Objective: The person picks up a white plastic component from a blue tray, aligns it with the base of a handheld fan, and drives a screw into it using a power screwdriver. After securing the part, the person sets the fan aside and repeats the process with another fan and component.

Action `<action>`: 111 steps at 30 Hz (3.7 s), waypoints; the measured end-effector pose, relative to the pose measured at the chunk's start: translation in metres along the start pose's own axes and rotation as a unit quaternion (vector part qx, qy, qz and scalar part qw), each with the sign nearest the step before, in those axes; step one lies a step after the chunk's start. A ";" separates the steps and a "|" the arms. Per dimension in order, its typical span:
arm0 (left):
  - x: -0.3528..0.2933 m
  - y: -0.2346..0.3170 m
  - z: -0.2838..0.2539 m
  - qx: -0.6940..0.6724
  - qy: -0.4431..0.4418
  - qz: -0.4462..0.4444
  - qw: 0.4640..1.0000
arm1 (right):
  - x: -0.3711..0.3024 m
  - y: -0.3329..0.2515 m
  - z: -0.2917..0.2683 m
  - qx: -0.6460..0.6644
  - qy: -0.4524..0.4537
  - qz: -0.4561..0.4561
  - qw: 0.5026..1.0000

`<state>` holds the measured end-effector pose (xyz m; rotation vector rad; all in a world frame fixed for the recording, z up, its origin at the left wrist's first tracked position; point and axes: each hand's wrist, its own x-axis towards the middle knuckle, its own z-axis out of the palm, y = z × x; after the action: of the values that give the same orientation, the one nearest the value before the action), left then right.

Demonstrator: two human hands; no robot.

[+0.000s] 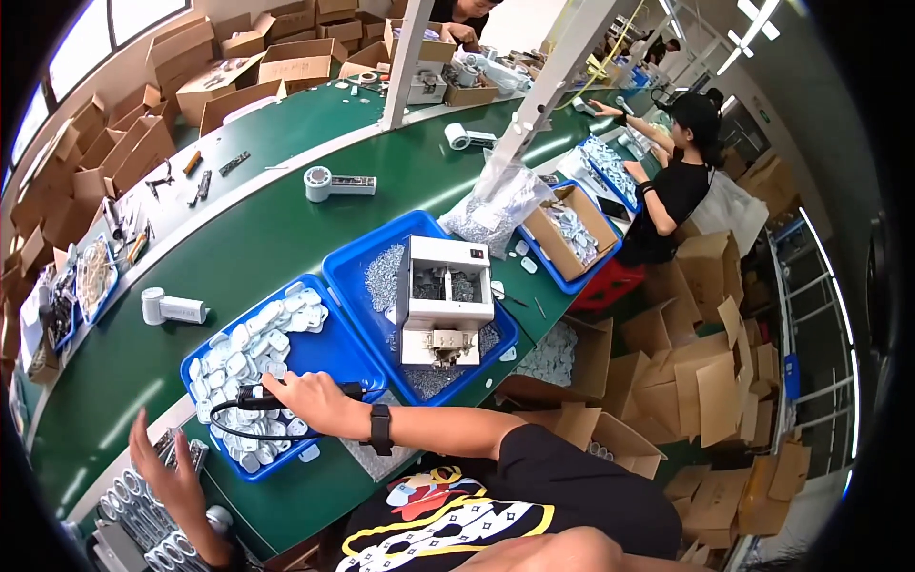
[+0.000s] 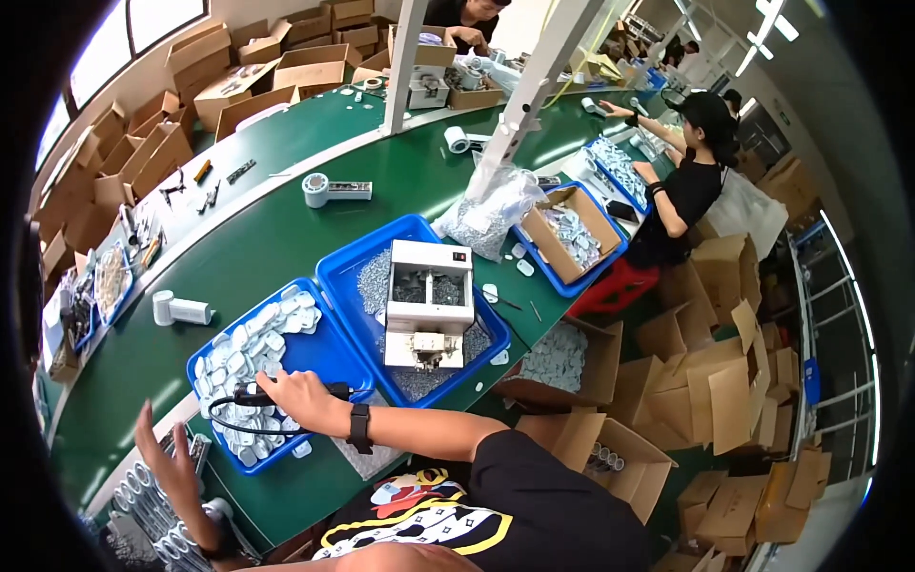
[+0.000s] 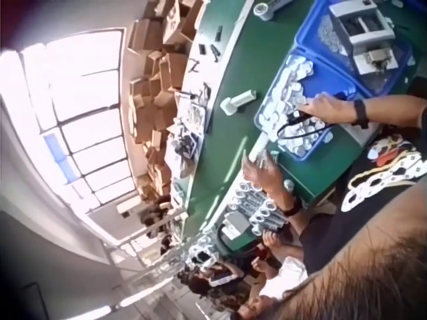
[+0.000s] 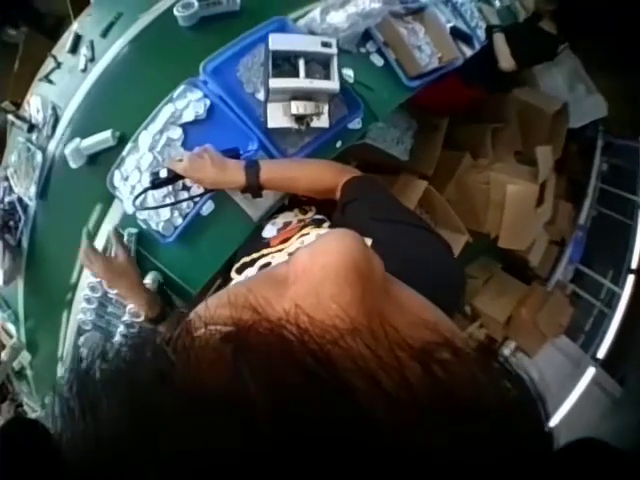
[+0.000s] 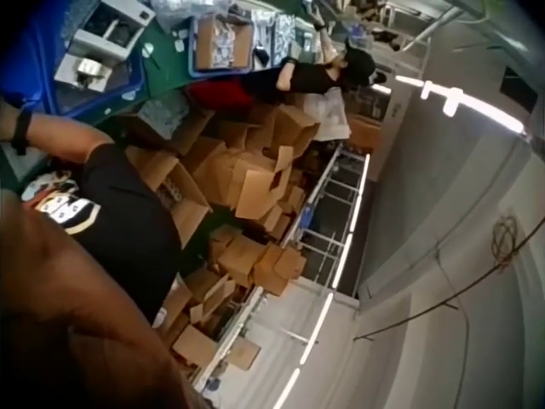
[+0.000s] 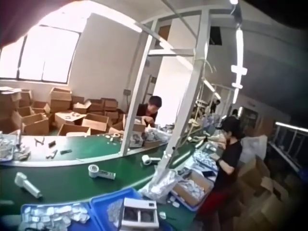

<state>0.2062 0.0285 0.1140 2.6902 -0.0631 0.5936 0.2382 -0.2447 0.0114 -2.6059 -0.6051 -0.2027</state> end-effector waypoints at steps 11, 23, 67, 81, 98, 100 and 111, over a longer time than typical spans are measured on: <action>-0.272 -0.039 0.031 0.327 0.092 -0.127 0.932 | -0.012 -0.020 -0.009 0.041 -0.016 -0.024 0.999; -0.249 -0.051 -0.023 -0.086 0.021 -0.285 0.955 | -0.009 -0.015 -0.046 0.141 0.035 0.047 0.988; -0.068 0.176 0.148 -0.600 -0.290 0.120 0.735 | -0.090 0.010 -0.210 0.589 0.319 -0.026 0.742; -0.062 0.180 0.142 -0.568 -0.311 0.099 0.756 | -0.089 0.037 -0.203 0.494 0.061 0.098 0.862; -0.071 0.186 0.147 -0.566 -0.253 0.104 0.778 | -0.128 0.032 -0.132 0.382 0.111 0.183 0.899; -0.071 0.185 0.143 -0.550 -0.267 0.097 0.786 | -0.130 0.028 -0.133 0.380 0.118 0.186 0.898; -0.061 0.183 0.143 -0.586 -0.302 0.126 0.741 | -0.125 0.027 -0.178 0.595 0.230 0.140 0.757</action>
<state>0.1842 -0.1969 0.0347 1.4849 -0.7188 -0.2742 0.1320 -0.3964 0.1287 -1.2775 -0.0548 -0.2388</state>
